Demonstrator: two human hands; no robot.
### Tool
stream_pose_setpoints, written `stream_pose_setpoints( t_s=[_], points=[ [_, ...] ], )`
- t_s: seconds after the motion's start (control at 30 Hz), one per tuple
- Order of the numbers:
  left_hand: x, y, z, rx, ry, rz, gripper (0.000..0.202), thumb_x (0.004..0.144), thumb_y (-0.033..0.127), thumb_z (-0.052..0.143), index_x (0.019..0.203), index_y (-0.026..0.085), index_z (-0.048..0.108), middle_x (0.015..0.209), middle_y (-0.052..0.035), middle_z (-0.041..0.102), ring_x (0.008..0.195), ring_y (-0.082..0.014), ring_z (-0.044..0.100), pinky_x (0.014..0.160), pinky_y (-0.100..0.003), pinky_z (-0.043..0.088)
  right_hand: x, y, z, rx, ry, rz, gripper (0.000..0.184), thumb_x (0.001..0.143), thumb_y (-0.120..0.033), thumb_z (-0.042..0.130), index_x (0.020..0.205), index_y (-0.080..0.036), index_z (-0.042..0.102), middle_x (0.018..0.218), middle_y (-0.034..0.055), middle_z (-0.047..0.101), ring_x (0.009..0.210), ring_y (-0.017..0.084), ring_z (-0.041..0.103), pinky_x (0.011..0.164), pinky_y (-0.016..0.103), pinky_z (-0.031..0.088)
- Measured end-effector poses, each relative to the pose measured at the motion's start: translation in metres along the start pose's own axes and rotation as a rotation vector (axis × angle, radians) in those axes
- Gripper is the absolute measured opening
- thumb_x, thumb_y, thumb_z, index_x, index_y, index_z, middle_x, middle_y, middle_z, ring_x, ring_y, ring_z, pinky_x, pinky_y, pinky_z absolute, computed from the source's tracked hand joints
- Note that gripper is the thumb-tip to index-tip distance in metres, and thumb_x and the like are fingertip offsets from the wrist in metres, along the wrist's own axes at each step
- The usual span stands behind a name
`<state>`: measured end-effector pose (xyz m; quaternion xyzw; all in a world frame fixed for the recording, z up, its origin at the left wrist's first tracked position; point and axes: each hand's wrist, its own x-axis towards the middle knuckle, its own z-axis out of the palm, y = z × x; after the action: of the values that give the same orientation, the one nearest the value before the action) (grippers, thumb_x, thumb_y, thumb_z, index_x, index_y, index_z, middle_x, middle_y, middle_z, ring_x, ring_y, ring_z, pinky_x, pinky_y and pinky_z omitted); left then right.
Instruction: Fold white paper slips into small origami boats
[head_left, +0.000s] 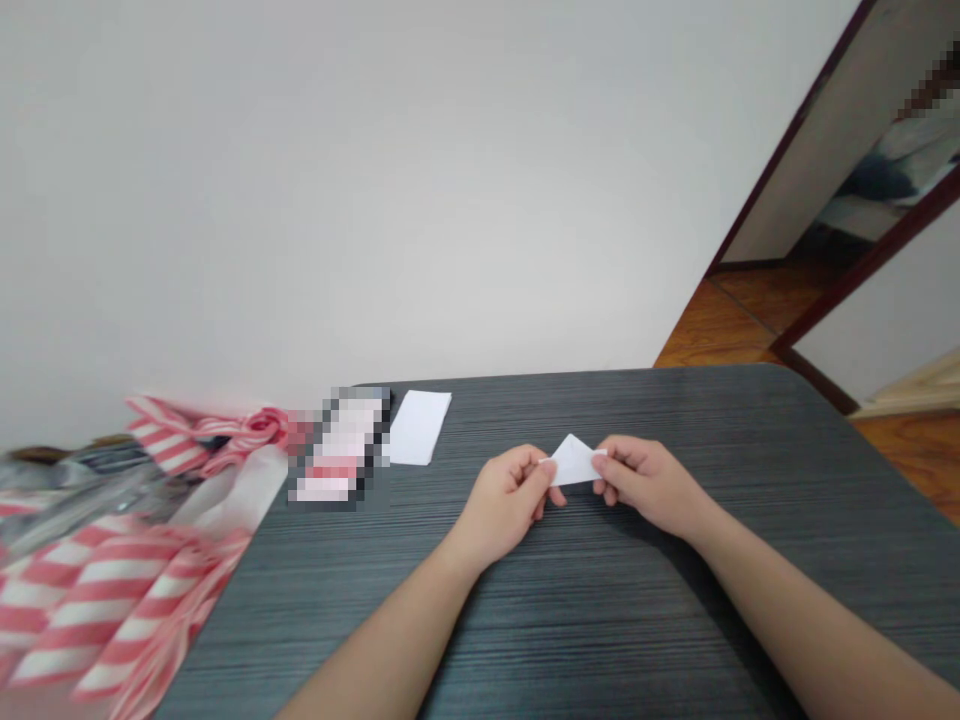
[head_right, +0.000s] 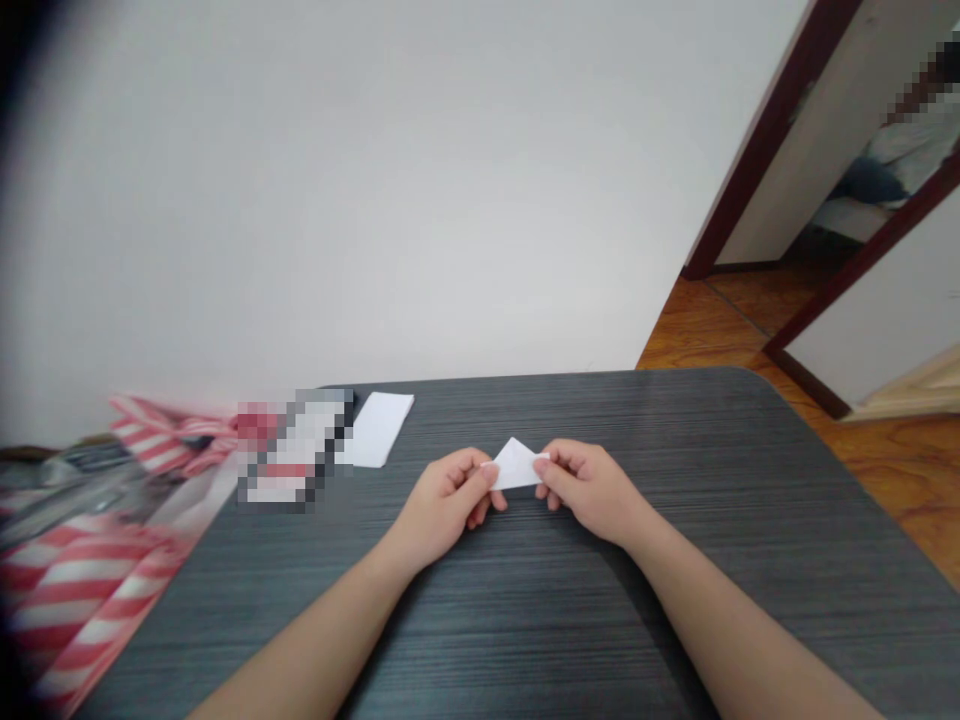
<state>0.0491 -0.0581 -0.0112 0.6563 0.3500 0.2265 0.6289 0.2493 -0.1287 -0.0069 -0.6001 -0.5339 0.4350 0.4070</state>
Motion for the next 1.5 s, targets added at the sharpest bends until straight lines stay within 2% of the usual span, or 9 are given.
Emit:
stream_pose_setpoints(
  t_s=[0.13,0.37,0.57,0.77,0.97,1.1,1.3,1.4,1.5],
  points=[
    [0.0,0.003,0.001,0.002,-0.031,0.008,0.028,0.091,0.04,0.054,0.079,0.016,0.06,0.062,-0.0003,0.064,0.046,-0.0077,0.046,0.046,-0.019,0.036,-0.001,0.001,0.002,0.028,0.011,0.012,0.03,0.092,-0.039,0.057,0.07,-0.019,0.057,0.056,-0.0027,0.061,0.046,0.009,0.051,0.048,0.021,0.038],
    [0.001,0.002,0.002,-0.091,0.006,0.015,0.028,0.093,0.042,0.052,0.083,0.017,0.056,0.063,0.0014,0.063,0.045,-0.0074,0.046,0.045,-0.019,0.037,-0.004,-0.002,0.002,0.0,-0.089,0.013,0.028,0.089,-0.038,0.063,0.07,-0.018,0.058,0.058,-0.0018,0.064,0.047,0.009,0.051,0.049,0.021,0.036],
    [0.0,0.004,0.002,-0.081,0.005,0.021,0.029,0.093,0.042,0.053,0.082,0.016,0.056,0.055,0.0035,0.057,0.044,-0.0079,0.045,0.045,-0.019,0.037,-0.003,0.002,0.002,0.009,-0.022,-0.034,0.023,0.093,-0.032,0.057,0.076,-0.017,0.061,0.06,-0.0018,0.062,0.048,0.009,0.049,0.049,0.022,0.034],
    [0.002,-0.002,0.001,-0.028,-0.007,0.029,0.031,0.094,0.043,0.051,0.081,0.016,0.059,0.053,0.0034,0.055,0.043,-0.0085,0.045,0.045,-0.02,0.036,-0.002,0.006,0.004,0.045,0.013,-0.105,0.014,0.091,-0.029,0.059,0.083,-0.018,0.06,0.061,-0.0031,0.058,0.051,0.01,0.047,0.051,0.022,0.035],
    [-0.001,0.001,0.003,0.065,-0.048,0.049,0.026,0.09,0.036,0.056,0.073,0.016,0.059,0.058,0.0025,0.055,0.052,-0.0097,0.051,0.051,-0.02,0.039,-0.002,0.005,0.004,0.072,0.065,-0.102,0.023,0.092,-0.032,0.056,0.074,-0.019,0.053,0.057,-0.005,0.051,0.051,0.01,0.043,0.052,0.023,0.036],
    [-0.001,0.002,0.005,0.02,-0.058,0.063,0.018,0.088,0.034,0.059,0.082,0.017,0.059,0.065,0.0028,0.057,0.055,-0.0096,0.051,0.054,-0.02,0.04,-0.003,0.002,0.004,-0.007,0.031,-0.099,0.027,0.091,-0.028,0.056,0.067,-0.019,0.048,0.055,-0.0052,0.048,0.051,0.01,0.04,0.051,0.023,0.032],
    [0.001,0.002,0.003,0.091,-0.064,0.055,0.022,0.088,0.036,0.06,0.079,0.016,0.059,0.064,0.0024,0.056,0.057,-0.0103,0.05,0.054,-0.021,0.038,-0.003,-0.002,0.005,-0.036,-0.002,-0.135,0.017,0.09,-0.024,0.058,0.074,-0.018,0.059,0.062,-0.0036,0.052,0.057,0.011,0.044,0.055,0.023,0.035],
    [0.001,0.004,0.002,0.099,-0.06,0.067,0.021,0.089,0.035,0.058,0.081,0.016,0.06,0.063,0.0031,0.055,0.057,-0.0103,0.049,0.054,-0.021,0.037,-0.002,-0.004,0.006,-0.029,-0.021,-0.204,0.01,0.088,-0.022,0.061,0.08,-0.018,0.063,0.072,-0.0014,0.056,0.065,0.013,0.05,0.061,0.024,0.039],
    [0.0,0.005,0.001,0.147,-0.069,0.095,0.025,0.089,0.037,0.058,0.075,0.016,0.059,0.063,0.0026,0.052,0.058,-0.0106,0.047,0.054,-0.021,0.036,-0.001,-0.004,0.006,-0.046,-0.015,-0.269,0.01,0.088,-0.021,0.06,0.079,-0.018,0.063,0.078,0.0004,0.058,0.072,0.015,0.053,0.066,0.025,0.041]
  ],
)
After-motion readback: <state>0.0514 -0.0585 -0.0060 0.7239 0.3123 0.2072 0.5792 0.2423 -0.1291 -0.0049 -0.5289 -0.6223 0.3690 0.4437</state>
